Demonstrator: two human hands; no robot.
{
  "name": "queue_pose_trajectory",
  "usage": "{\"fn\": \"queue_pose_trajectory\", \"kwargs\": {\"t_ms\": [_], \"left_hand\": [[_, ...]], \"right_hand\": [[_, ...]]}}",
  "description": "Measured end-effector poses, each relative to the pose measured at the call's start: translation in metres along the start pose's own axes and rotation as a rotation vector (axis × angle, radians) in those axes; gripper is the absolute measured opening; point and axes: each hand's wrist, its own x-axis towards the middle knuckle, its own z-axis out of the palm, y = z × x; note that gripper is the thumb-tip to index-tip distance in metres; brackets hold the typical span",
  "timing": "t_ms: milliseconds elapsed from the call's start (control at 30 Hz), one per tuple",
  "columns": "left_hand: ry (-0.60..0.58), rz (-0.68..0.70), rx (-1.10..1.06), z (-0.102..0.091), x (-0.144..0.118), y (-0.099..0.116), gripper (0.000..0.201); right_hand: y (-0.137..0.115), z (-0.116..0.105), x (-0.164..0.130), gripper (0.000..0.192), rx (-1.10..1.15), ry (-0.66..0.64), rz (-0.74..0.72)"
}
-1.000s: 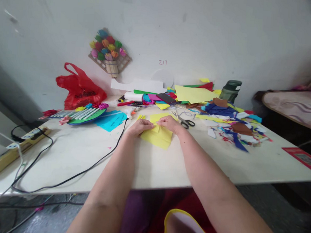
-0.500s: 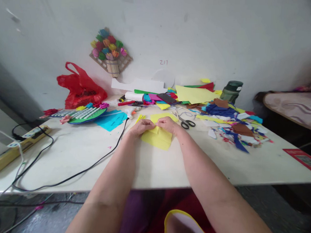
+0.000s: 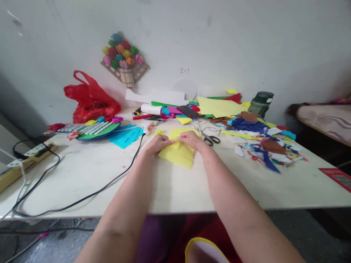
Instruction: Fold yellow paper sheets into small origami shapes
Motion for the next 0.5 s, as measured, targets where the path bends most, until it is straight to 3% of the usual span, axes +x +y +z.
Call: {"fn": "queue_pose_trajectory", "kwargs": {"t_ms": [233,500], "left_hand": [[0.061,-0.097,-0.101,-0.0019,0.0007,-0.0003,0.05],[-0.038,-0.001,-0.112,-0.0003,0.0015,-0.002,0.036]], "right_hand": [[0.0008,0.0015,-0.0007,0.035,0.076,-0.038,0.028],[-0.0026,0.0035,-0.0029,0.038,0.09,-0.039,0.013]]}}
